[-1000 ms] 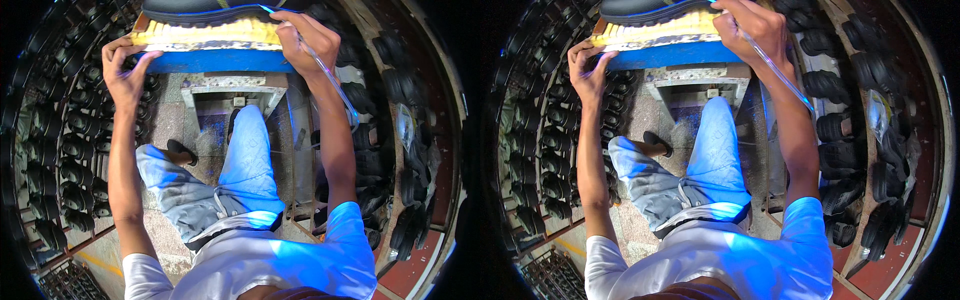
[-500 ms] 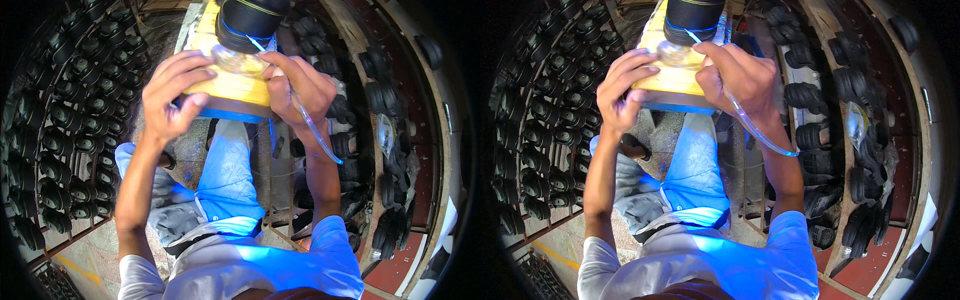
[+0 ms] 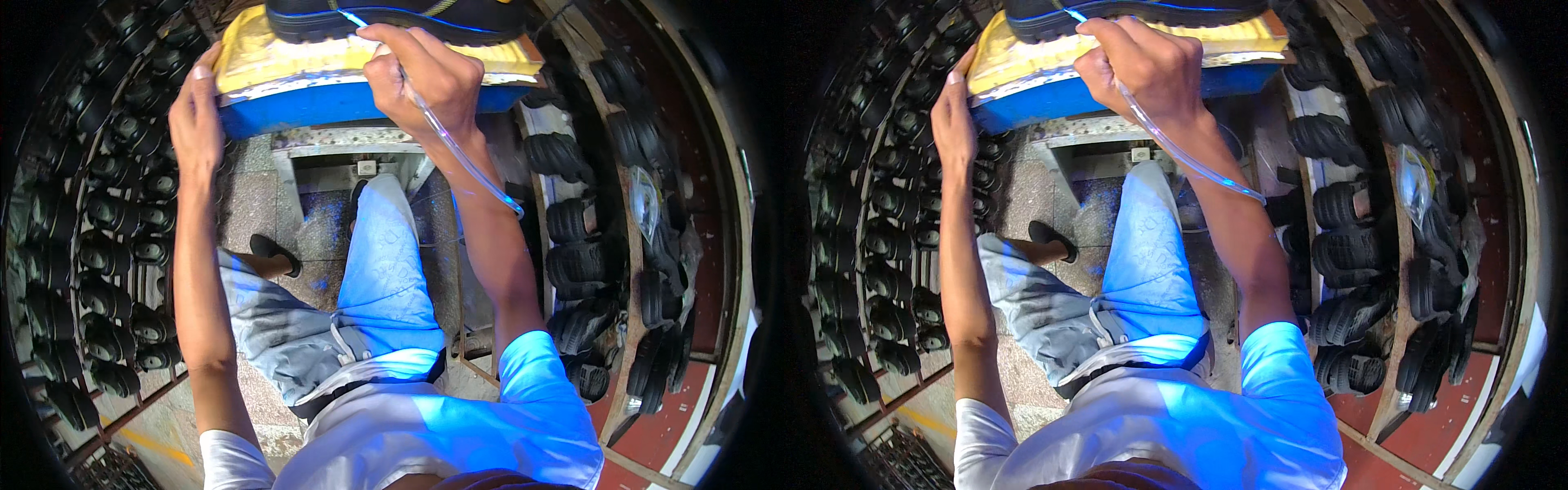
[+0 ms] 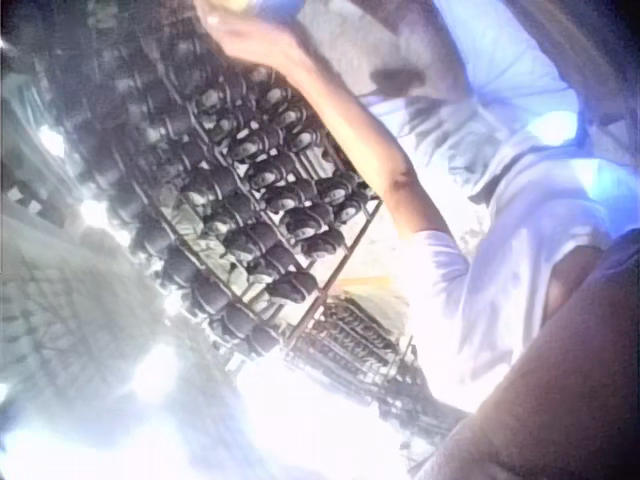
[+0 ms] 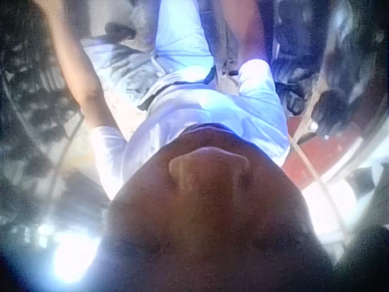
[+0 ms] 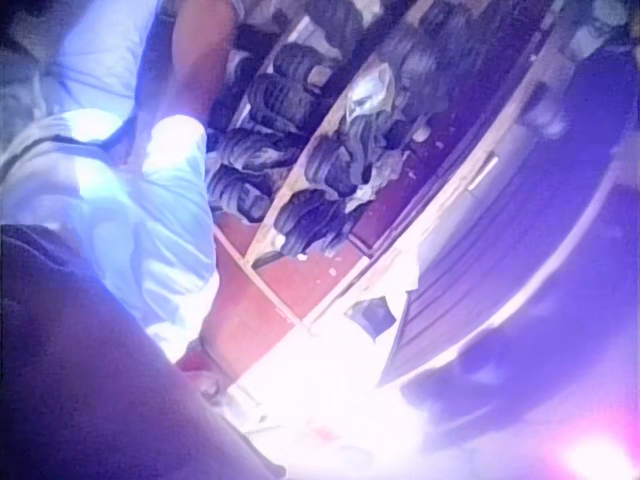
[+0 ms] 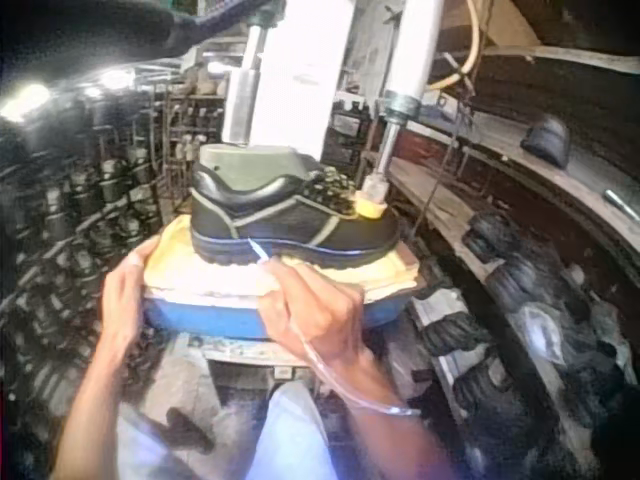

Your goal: The person applies glue to the edges of the soles of multiple shoes using a brush pen attached to a tube and places the shoes back on a rack.

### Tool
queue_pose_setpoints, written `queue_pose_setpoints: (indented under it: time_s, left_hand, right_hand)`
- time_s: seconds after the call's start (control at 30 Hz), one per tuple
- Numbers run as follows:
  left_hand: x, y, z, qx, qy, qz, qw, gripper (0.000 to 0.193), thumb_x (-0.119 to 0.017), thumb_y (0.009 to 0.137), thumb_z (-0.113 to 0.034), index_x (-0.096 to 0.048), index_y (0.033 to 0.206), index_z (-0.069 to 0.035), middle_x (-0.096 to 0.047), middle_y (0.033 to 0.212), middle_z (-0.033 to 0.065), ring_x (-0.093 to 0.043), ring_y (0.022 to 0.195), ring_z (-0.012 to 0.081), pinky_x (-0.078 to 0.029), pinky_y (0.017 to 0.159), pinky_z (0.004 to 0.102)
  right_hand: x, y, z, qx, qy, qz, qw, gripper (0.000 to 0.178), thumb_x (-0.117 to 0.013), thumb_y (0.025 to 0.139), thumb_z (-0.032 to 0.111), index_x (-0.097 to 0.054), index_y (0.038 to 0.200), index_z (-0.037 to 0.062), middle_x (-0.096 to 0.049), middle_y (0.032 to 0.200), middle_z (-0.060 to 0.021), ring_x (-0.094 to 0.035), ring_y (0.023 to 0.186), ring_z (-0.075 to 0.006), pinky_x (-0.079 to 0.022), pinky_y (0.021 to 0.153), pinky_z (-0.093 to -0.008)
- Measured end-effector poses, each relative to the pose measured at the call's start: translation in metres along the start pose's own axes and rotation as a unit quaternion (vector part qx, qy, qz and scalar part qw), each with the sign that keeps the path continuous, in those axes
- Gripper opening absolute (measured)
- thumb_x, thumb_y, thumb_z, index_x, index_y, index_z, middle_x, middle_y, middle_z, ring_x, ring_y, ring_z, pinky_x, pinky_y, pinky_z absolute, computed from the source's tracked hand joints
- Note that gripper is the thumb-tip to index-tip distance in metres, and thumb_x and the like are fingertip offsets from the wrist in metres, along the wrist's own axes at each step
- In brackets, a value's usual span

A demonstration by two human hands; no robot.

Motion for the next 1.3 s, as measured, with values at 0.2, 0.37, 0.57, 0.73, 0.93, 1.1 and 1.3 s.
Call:
queue_pose_setpoints:
  time_s: [0.2, 0.37, 0.57, 0.73, 0.93, 1.1, 1.3]
  left_hand:
    - [-0.008, 0.023, 0.024, 0.011, -0.124, 0.062, 0.99, 0.052, -0.033, 0.111, -0.034, -0.058, 0.139, 0.001, -0.06, 0.139, 0.0143, -0.054, 0.128, 0.0205, -0.035, 0.113, 0.0314]
    - [-0.01, 0.049, 0.046, 0.11, -0.138, 0.074, 0.982, 0.05, -0.04, 0.11, -0.033, -0.057, 0.139, 0.003, -0.057, 0.143, 0.0123, -0.051, 0.133, 0.019, -0.032, 0.116, 0.032]
    - [-0.026, 0.103, 0.097, 0.156, -0.181, 0.078, 0.968, 0.037, -0.057, 0.105, -0.03, -0.068, 0.127, -0.002, -0.07, 0.113, 0.0015, -0.062, 0.099, 0.0092, -0.047, 0.088, 0.0235]
    - [-0.069, 0.14, 0.111, 0.188, -0.185, 0.091, 0.96, 0.033, -0.057, 0.105, -0.029, -0.071, 0.123, -0.005, -0.071, 0.101, -0.0019, -0.058, 0.081, 0.0045, -0.043, 0.067, 0.0189]
    - [-0.067, 0.158, 0.132, 0.171, -0.208, 0.075, 0.96, 0.03, -0.048, 0.108, -0.015, -0.068, 0.126, -0.001, -0.07, 0.118, 0.0078, -0.064, 0.102, 0.0146, -0.05, 0.091, 0.0273]
    - [-0.032, 0.075, 0.067, 0.108, -0.194, -0.05, 0.974, 0.03, -0.046, 0.106, -0.008, -0.066, 0.127, -0.001, -0.07, 0.117, 0.0086, -0.064, 0.098, 0.0147, -0.05, 0.088, 0.0267]
    - [0.012, -0.081, -0.069, 0.084, -0.098, 0.061, 0.99, 0.029, -0.065, 0.094, -0.008, -0.068, 0.121, 0.001, -0.064, 0.091, -0.0015, -0.055, 0.081, 0.0004, -0.047, 0.072, 0.0203]
  right_hand:
    - [0.044, -0.013, -0.03, 0.0, -0.089, -0.007, 0.996, 0.026, -0.063, 0.071, 0.001, -0.077, 0.092, 0.0079, -0.06, 0.065, -0.0064, -0.056, 0.049, -0.0205, -0.046, 0.049, -0.0321]
    - [0.099, -0.018, -0.037, -0.013, -0.125, 0.053, 0.991, 0.028, -0.062, 0.071, 0.0, -0.077, 0.094, 0.0067, -0.062, 0.066, -0.0089, -0.06, 0.051, -0.0219, -0.048, 0.049, -0.031]
    - [0.146, 0.004, -0.023, -0.066, -0.074, 0.1, 0.99, 0.025, -0.057, 0.072, -0.003, -0.074, 0.089, 0.0036, -0.06, 0.065, -0.0086, -0.054, 0.048, -0.019, -0.045, 0.048, -0.0307]
    - [0.171, 0.012, -0.02, -0.143, -0.046, 0.111, 0.982, 0.012, -0.065, 0.074, 0.007, -0.074, 0.083, 0.0066, -0.066, 0.068, -0.0095, -0.065, 0.055, -0.028, -0.053, 0.052, -0.0356]
    - [0.183, 0.021, -0.011, -0.12, 0.014, 0.088, 0.989, 0.016, -0.063, 0.076, 0.006, -0.075, 0.087, 0.0045, -0.069, 0.071, -0.0121, -0.066, 0.056, -0.0243, -0.052, 0.051, -0.0332]
    - [0.173, 0.005, 0.007, -0.303, 0.232, 0.085, 0.92, 0.03, -0.05, 0.092, 0.006, -0.072, 0.112, 0.0028, -0.068, 0.07, -0.0068, -0.057, 0.054, -0.0121, -0.045, 0.052, -0.0244]
    - [0.082, -0.025, 0.006, -0.317, 0.22, 0.111, 0.916, 0.031, -0.059, 0.101, 0.018, -0.062, 0.125, -0.0002, -0.074, 0.105, -0.0196, -0.074, 0.095, -0.0268, -0.057, 0.08, -0.0333]
Point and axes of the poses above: each hand's wrist, its own y-axis towards the middle knuckle, its own x-axis out of the back of the hand, z = x × y, the point moved 4 cm from there along y, towards the middle knuckle
